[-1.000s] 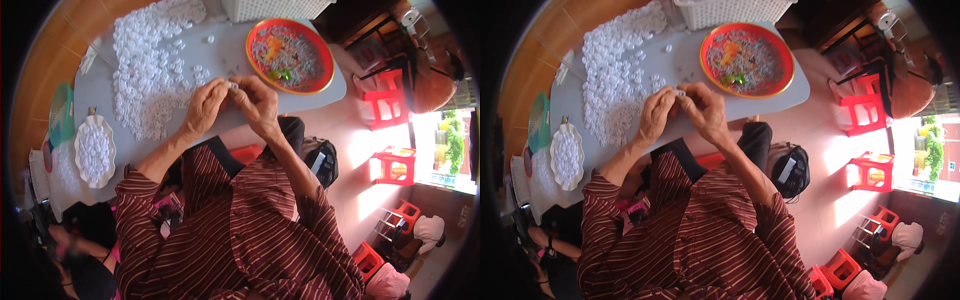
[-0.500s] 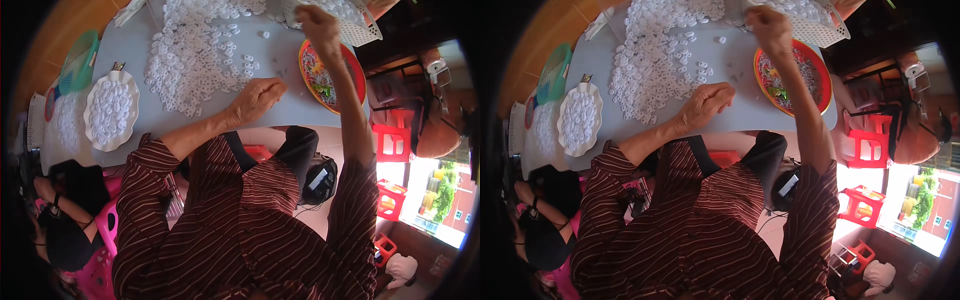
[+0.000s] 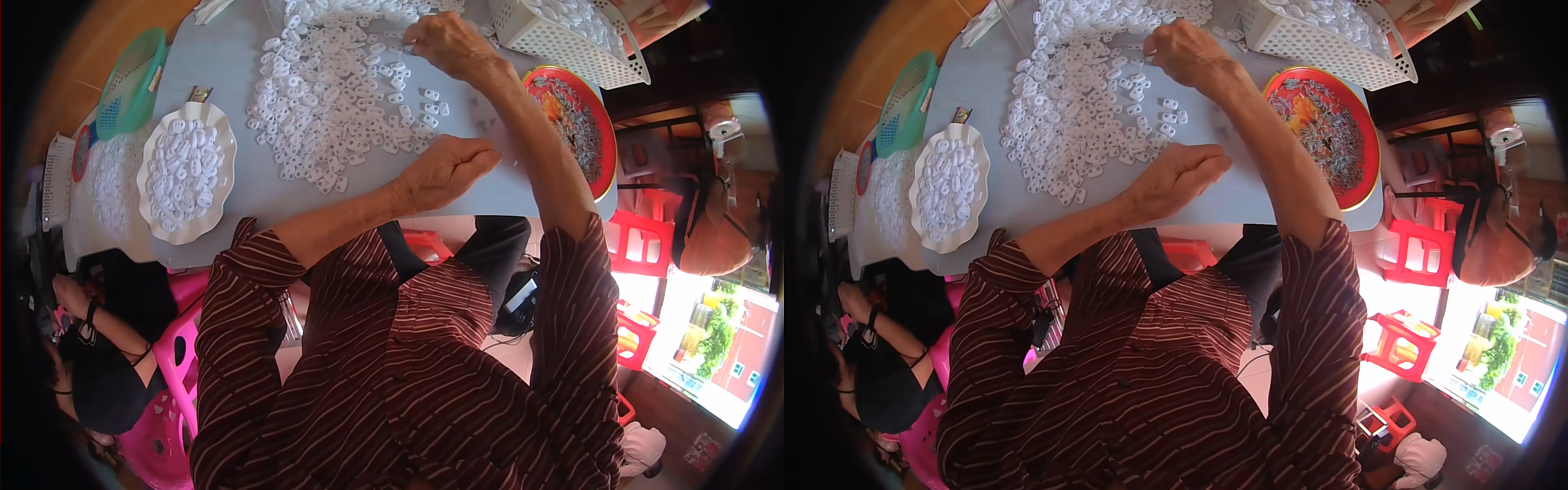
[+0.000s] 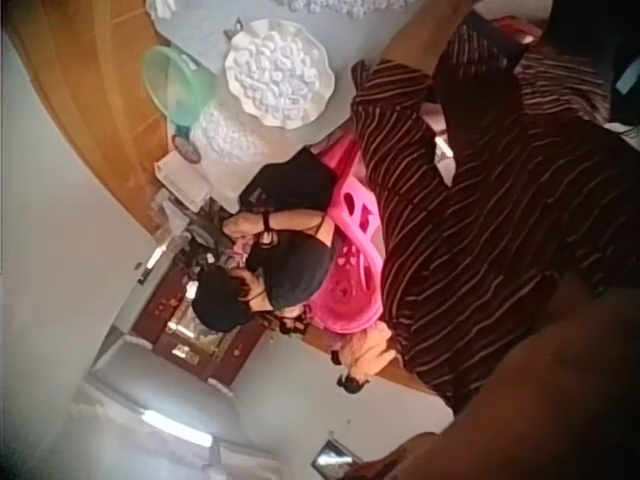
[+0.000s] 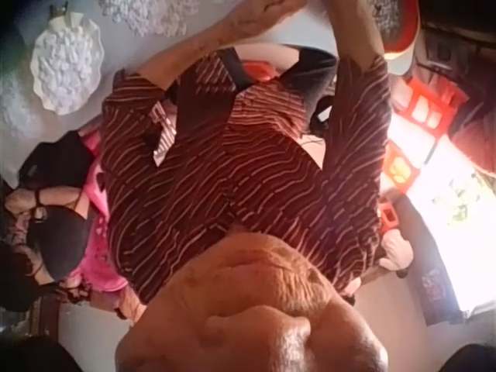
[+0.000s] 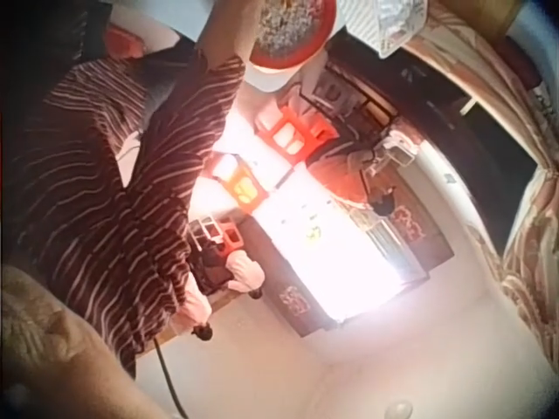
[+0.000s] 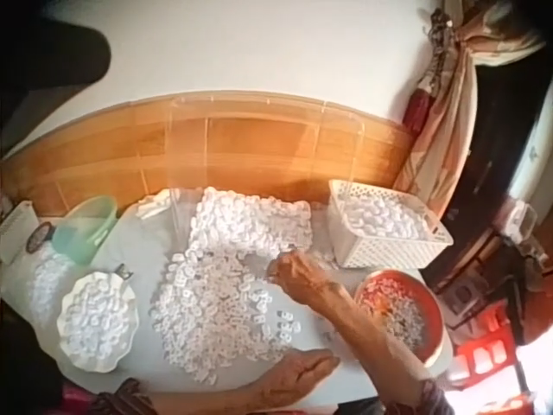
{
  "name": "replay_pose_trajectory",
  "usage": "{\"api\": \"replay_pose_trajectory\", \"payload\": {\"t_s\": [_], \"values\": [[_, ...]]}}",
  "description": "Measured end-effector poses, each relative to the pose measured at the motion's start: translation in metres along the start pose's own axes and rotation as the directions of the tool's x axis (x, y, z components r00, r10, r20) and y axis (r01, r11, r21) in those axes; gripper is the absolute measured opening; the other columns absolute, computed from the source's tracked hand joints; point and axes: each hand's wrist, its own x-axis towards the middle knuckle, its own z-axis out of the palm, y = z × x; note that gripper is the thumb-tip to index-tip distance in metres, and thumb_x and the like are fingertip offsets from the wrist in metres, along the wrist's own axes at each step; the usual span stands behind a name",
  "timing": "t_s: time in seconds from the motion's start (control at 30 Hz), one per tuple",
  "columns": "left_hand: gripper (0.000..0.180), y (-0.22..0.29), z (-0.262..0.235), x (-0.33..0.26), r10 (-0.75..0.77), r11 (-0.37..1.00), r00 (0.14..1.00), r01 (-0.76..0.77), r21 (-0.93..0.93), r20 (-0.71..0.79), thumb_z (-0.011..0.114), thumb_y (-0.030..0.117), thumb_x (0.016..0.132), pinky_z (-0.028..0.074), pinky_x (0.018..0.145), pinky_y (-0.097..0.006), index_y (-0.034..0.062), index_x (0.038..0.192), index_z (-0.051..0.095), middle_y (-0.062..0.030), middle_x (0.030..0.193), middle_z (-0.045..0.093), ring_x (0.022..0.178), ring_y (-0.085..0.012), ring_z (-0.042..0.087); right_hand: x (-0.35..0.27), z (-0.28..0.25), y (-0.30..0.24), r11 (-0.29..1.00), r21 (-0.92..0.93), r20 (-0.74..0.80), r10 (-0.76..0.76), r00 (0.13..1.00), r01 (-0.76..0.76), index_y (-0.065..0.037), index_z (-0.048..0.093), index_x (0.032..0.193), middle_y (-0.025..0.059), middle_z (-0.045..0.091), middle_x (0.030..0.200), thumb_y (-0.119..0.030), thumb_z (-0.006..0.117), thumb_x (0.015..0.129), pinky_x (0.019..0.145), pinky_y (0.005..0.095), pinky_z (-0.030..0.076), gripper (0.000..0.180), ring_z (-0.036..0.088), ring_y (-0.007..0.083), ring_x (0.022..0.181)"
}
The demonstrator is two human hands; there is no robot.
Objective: Manual assembly of small white plastic components by inserting metal pieces into them at a table.
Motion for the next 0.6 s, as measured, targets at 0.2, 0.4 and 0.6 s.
{"api": "replay_pose_trajectory", "payload": {"t_s": [0.2,0.4,0.6], "values": [[0.030,-0.001,0.000,-0.002,-0.019,1.000,1.000,0.019,0.013,0.012,0.048,0.021,0.092,0.037,0.053,-0.028,-0.0017,0.072,0.047,-0.0023,0.059,0.039,0.058,-0.0085,0.037,0.002,0.009,-0.006,0.965,-0.258,-0.012,-0.054,0.998,0.050,-0.007,0.068,0.084,0.0165,0.065,0.081,-0.010,0.058,0.077,0.071,0.0416,0.052,0.012,0.064,0.0317,0.079],[0.034,0.000,-0.002,-0.002,-0.009,1.000,1.000,0.010,0.022,-0.008,0.044,0.025,0.095,0.037,0.057,-0.025,0.0008,0.072,0.051,0.0012,0.062,0.045,0.059,-0.0079,0.042,-0.040,-0.017,-0.018,0.992,0.046,-0.110,0.124,0.986,-0.120,-0.005,0.069,0.083,0.0141,0.066,0.075,-0.009,0.062,0.075,0.066,0.0350,0.052,0.012,0.065,0.0295,0.072],[0.031,-0.004,-0.010,0.003,-0.048,0.994,0.979,0.027,-0.107,-0.200,0.044,0.028,0.094,0.040,0.061,-0.024,0.0020,0.083,0.056,-0.0023,0.066,0.051,0.064,-0.0108,0.049,-0.103,-0.036,-0.031,0.954,0.272,-0.316,0.210,0.925,-0.124,-0.005,0.069,0.083,0.0129,0.065,0.070,-0.013,0.066,0.073,0.063,0.0314,0.052,0.013,0.065,0.0241,0.065]]}}
